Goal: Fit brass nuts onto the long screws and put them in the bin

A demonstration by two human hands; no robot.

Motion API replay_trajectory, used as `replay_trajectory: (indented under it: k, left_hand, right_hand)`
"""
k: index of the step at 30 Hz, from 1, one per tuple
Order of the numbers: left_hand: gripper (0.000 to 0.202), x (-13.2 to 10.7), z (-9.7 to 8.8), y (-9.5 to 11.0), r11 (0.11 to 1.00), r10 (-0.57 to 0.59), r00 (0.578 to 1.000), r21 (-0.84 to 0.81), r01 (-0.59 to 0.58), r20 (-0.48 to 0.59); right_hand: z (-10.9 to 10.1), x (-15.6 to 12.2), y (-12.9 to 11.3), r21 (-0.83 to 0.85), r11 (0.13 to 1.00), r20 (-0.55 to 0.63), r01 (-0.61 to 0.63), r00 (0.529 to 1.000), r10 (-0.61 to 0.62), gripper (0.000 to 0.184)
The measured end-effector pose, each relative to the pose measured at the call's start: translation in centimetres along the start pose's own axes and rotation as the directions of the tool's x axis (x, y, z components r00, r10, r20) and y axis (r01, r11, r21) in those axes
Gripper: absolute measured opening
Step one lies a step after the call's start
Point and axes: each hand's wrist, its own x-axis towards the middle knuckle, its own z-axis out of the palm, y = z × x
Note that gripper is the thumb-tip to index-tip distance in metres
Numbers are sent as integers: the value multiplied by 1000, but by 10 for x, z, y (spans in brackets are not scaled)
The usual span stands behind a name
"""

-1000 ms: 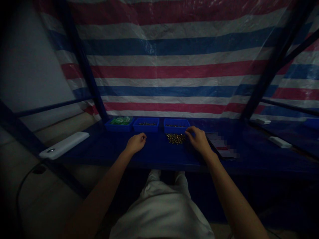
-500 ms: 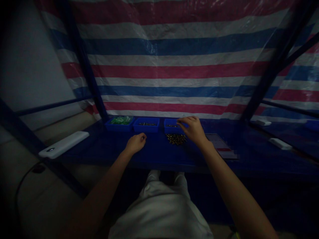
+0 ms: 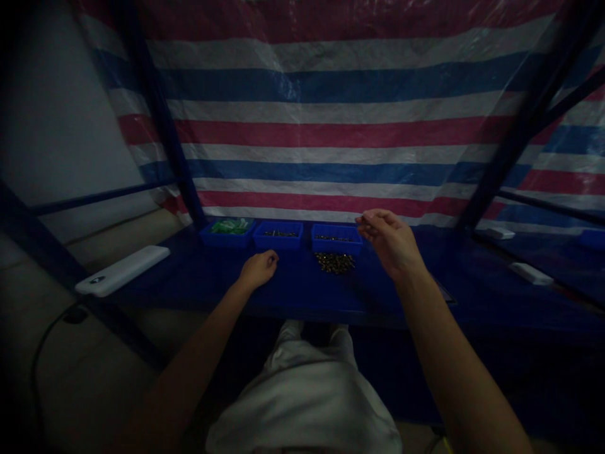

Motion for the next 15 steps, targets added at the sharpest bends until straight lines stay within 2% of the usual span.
replay_trajectory:
  k: [3, 6, 10, 13, 15]
  left_hand:
    - [21, 1, 1, -1, 1000, 1, 1000, -2, -1, -2]
    - [21, 2, 2, -3, 1000, 0, 1000, 1, 0, 7]
    - [20, 4, 4, -4, 1000, 15, 1000, 10, -15, -4]
    - [21, 5, 4, -4, 999, 29, 999, 24, -28, -17]
    - [22, 5, 4, -4, 999, 33, 999, 31, -33, -18]
  right_hand:
    - [3, -1, -19, -15, 991, -83, 137, 987, -137, 17]
    - [6, -3, -41, -51, 953, -170, 297, 938, -301, 14]
    - [6, -8, -64, -164, 840, -324, 518, 776, -542, 8]
    - [1, -12, -74, -316, 754, -365, 576, 660, -657, 8]
    - [-3, -11, -75, -440, 664, -373, 604, 550, -747, 12]
